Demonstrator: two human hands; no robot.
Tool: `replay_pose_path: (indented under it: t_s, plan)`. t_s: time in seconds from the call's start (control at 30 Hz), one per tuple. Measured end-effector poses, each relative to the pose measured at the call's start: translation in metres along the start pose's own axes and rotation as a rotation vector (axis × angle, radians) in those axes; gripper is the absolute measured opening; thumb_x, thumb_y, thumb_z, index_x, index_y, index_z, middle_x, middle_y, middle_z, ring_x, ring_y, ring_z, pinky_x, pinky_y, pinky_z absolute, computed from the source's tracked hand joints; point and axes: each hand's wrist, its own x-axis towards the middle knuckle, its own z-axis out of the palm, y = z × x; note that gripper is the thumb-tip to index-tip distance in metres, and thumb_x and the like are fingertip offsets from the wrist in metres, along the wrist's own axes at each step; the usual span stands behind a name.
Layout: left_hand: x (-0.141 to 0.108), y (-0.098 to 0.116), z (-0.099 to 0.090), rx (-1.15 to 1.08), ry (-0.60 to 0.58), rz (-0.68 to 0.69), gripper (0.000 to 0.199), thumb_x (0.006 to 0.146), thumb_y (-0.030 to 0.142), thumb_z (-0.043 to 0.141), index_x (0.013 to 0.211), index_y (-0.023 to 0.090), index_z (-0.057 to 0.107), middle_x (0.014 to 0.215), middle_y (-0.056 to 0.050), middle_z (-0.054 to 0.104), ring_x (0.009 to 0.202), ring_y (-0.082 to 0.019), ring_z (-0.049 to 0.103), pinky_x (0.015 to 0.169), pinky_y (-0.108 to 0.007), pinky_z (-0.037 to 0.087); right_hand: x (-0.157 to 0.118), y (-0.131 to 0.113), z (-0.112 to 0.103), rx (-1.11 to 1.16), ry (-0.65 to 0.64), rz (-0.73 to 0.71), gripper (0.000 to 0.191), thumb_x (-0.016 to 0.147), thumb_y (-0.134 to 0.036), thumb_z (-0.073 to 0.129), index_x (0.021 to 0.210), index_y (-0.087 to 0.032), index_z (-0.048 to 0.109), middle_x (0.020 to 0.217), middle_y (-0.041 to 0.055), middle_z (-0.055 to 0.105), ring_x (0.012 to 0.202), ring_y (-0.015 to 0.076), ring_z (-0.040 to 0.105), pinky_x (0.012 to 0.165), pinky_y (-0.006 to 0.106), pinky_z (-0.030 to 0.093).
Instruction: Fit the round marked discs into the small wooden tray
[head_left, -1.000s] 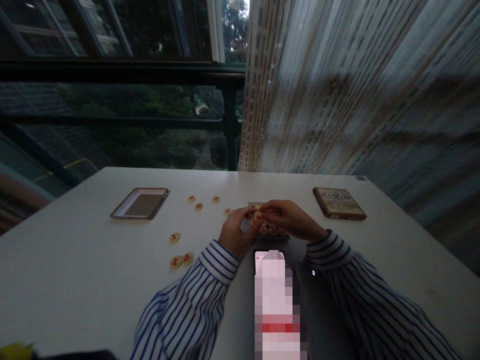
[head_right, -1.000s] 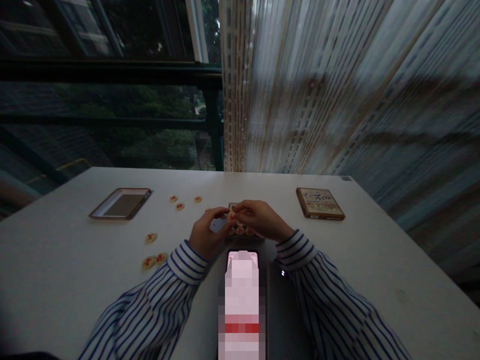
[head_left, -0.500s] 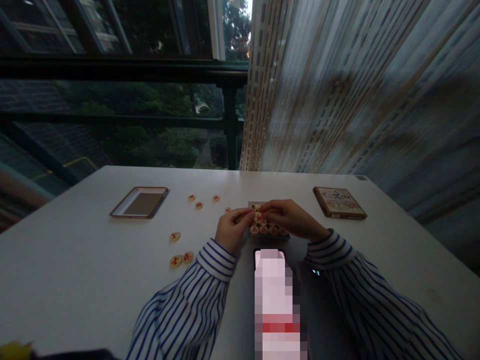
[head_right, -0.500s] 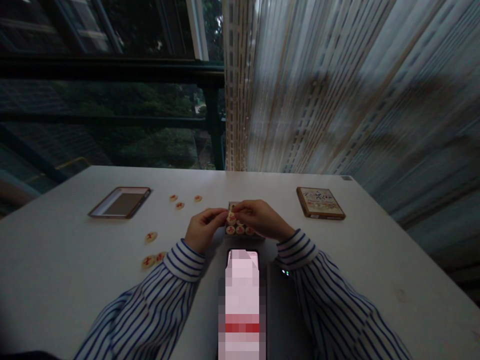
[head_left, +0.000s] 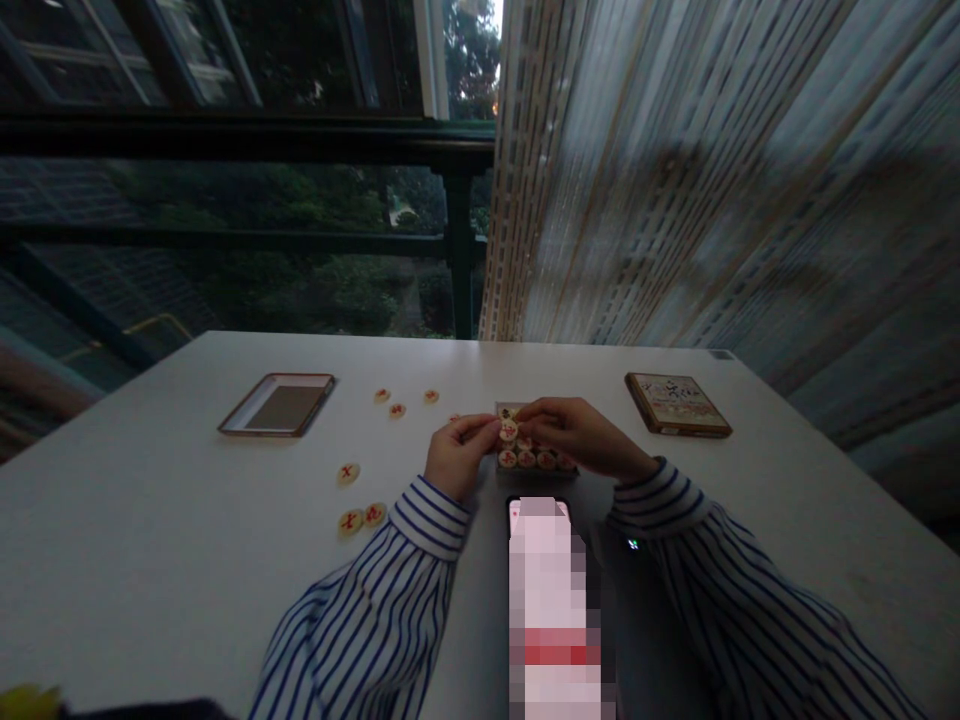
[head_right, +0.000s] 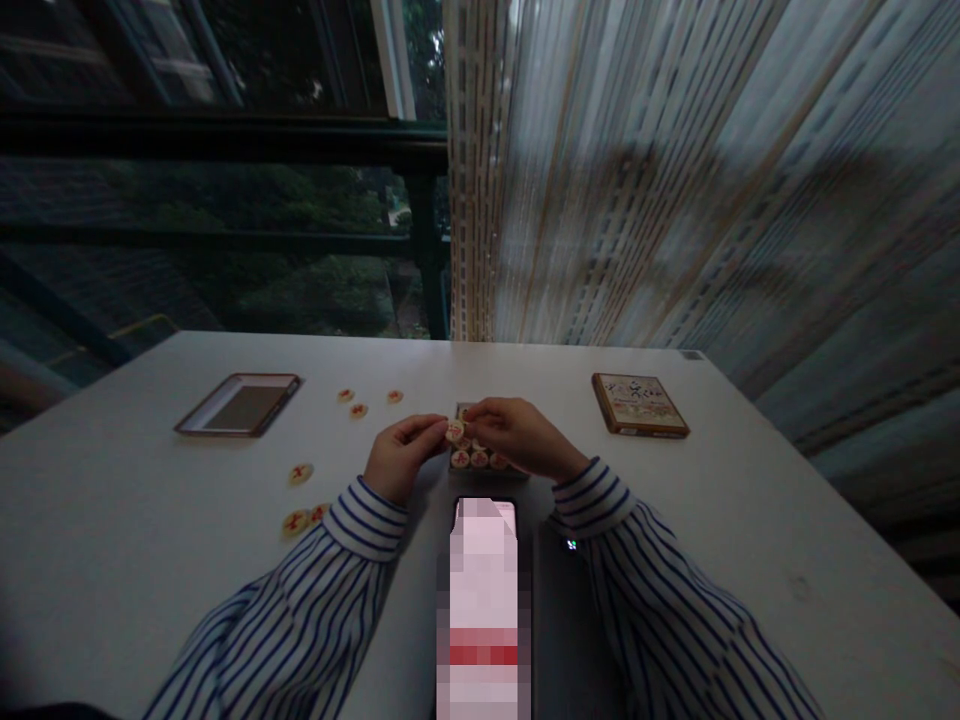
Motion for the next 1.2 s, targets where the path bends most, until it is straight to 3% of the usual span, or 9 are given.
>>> replay_pose_path:
  t_s: [0.23,0.8,1.2]
  plan:
    - [0.003,-0.0047,-0.0016,-0.111,0.018,-0.039,0.027,0.052,0.026,0.077,0.072,0.011,0.067,0.066,-0.003,0.067,0.06,-0.011,0.062,0.064,-0.025,0.052,0.0,0.0039,0.0026,0.05,-0.031,0.002,0.022,0.077,-0.029,0.058,0.096,-0.018,0.061,0.087,0.0042,0.068,0.083,0.0159,0.064,0.076,0.031,0.05]
    - [-0.0007,-0.0041,0.001,-0.13,-0.046,-0.058,0.028,0.055,0.025,0.076,0.078,0.012,0.068,0.073,-0.005,0.069,0.066,-0.013,0.064,0.069,-0.027,0.052,0.0007,0.0005,0.002,-0.009,0.029,-0.021,0.023,0.075,-0.029,0.059,0.094,-0.018,0.061,0.088,0.0037,0.068,0.083,0.0164,0.063,0.076,0.031,0.05]
    - [-0.0031,-0.0007,0.0017,-0.122,-0.06,-0.088,0.028,0.056,0.03,0.075,0.074,0.012,0.065,0.066,-0.003,0.068,0.06,-0.012,0.063,0.062,-0.025,0.052,-0.0002,-0.0027,0.0016,-0.011,0.026,-0.041,0.022,0.075,-0.028,0.058,0.094,-0.016,0.062,0.088,0.0043,0.068,0.083,0.0161,0.062,0.077,0.031,0.049]
